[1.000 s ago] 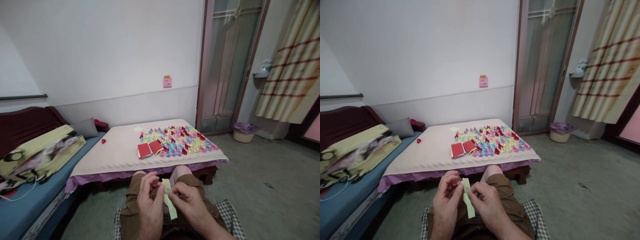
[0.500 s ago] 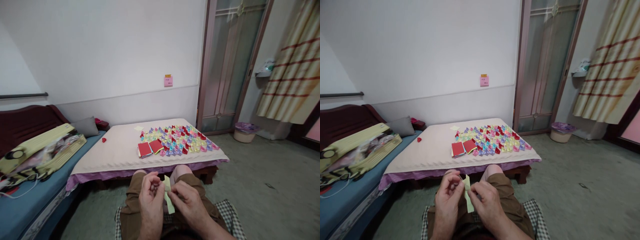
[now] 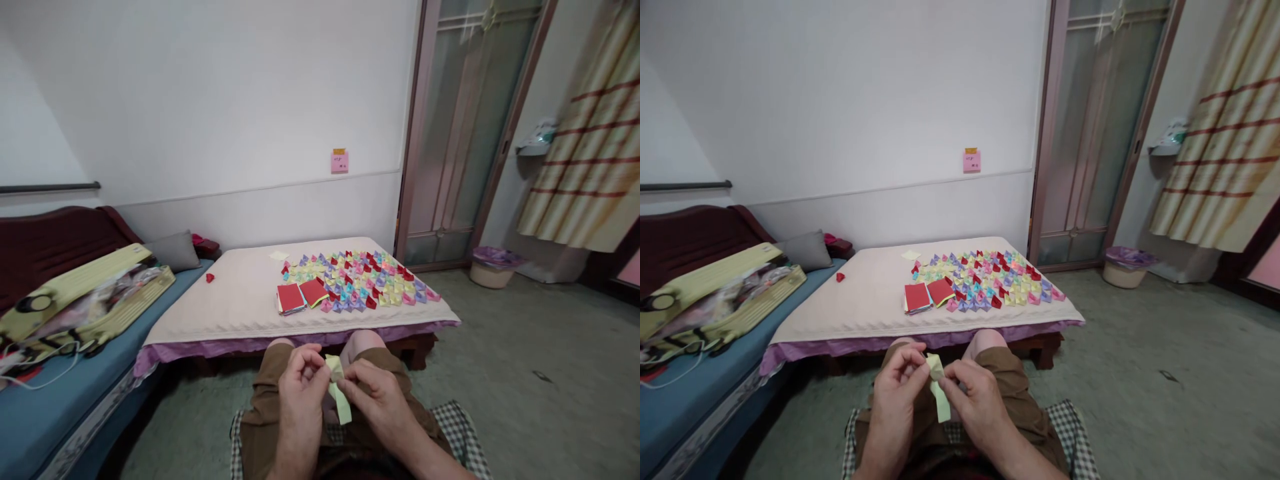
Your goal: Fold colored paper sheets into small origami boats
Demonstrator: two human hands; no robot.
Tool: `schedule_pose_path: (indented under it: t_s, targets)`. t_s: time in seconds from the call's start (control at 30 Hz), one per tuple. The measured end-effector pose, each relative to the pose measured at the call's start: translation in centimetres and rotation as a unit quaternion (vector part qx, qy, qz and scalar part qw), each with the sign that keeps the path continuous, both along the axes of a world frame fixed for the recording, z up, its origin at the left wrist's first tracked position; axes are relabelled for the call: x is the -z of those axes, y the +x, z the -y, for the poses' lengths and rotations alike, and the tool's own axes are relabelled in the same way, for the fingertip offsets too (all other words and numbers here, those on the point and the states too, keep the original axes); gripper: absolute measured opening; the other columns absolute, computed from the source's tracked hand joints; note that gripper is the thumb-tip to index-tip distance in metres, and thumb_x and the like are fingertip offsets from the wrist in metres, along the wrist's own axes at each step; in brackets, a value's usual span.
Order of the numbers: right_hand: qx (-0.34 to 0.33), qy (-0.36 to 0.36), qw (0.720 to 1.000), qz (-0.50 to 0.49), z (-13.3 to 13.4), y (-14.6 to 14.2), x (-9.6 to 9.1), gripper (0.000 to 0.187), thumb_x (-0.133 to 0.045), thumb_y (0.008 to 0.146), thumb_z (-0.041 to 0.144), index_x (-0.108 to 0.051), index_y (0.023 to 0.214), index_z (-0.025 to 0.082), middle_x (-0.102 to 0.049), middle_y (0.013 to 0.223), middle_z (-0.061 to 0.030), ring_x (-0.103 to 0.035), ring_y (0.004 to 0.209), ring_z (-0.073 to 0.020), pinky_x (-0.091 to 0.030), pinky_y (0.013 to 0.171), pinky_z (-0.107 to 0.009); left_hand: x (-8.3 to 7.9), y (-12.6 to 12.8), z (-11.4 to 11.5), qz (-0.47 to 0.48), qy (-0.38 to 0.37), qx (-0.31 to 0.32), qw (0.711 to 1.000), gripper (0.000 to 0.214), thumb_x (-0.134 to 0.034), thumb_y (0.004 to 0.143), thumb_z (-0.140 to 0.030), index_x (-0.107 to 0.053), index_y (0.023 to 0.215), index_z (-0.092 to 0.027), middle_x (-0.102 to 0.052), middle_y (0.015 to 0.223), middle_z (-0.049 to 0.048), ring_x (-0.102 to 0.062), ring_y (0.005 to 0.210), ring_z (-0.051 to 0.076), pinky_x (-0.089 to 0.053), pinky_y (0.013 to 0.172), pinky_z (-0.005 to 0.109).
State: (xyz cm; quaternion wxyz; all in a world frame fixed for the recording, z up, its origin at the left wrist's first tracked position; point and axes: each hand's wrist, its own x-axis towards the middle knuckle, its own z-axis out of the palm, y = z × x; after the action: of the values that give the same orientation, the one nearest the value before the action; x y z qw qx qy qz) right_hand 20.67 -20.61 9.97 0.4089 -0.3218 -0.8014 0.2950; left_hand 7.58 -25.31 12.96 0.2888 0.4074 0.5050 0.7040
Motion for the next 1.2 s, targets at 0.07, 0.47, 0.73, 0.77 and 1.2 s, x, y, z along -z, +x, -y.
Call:
schedule_pose_path:
  t_s: [0.07,0.47,0.73,0.77,1.2]
  targets:
    - [0.004,0.006,1.0,0.002,0.0,0.0,0.0,0.026,-0.052,0.089,0.03,-0.062,0.068,0.017,-0.055,0.062,0.0005,-0.052,0.061,-0.0141,-0.037,0.059,-0.024,0.0,0.0,0.0,-0.034,-0.009,-0.009,0.999,0.008,-0.065,0.068,-0.02,-0.06,0.063,-0.016,-0.06,0.092,0.007,-0.058,0.084,0.018,-0.047,0.069,0.024]
    - [0.026,0.117,0.992,0.025,0.4,-0.3,0.0,0.024,-0.049,0.091,0.023,-0.063,0.073,0.017,-0.058,0.063,-0.0021,-0.052,0.063,-0.0157,-0.036,0.059,-0.026,0.4,0.6,0.0,-0.157,-0.031,-0.05,0.986,0.008,-0.066,0.069,-0.021,-0.063,0.063,-0.016,-0.058,0.096,0.0086,-0.059,0.072,0.016,-0.047,0.06,0.024]
    - [0.015,0.147,0.989,0.026,0.5,-0.3,-0.2,0.023,-0.048,0.091,0.021,-0.061,0.072,0.017,-0.057,0.062,-0.0013,-0.051,0.061,-0.015,-0.035,0.058,-0.025,0.4,0.6,0.5,-0.231,-0.022,-0.063,0.971,0.013,-0.058,0.077,-0.018,-0.064,0.066,-0.018,-0.06,0.1,0.0078,-0.058,0.098,0.023,-0.044,0.081,0.032]
    - [0.012,0.147,0.989,0.03,0.6,-0.2,-0.2,0.024,-0.048,0.091,0.021,-0.06,0.071,0.017,-0.056,0.062,-0.0012,-0.051,0.061,-0.0149,-0.035,0.058,-0.025,0.3,0.5,0.5,-0.229,-0.021,-0.066,0.971,0.01,-0.059,0.077,-0.018,-0.065,0.069,-0.019,-0.06,0.1,0.0076,-0.057,0.098,0.023,-0.044,0.082,0.032]
    - [-0.047,-0.049,0.997,-0.024,0.1,0.4,-0.9,0.026,-0.053,0.087,0.031,-0.056,0.064,0.018,-0.05,0.06,0.0027,-0.046,0.06,-0.0126,-0.035,0.057,-0.023,0.5,-0.7,0.1,-0.08,-0.052,-0.024,0.995,0.035,-0.068,0.069,-0.025,-0.057,0.101,-0.018,-0.061,0.099,0.0077,-0.058,0.091,0.021,-0.045,0.082,0.032]
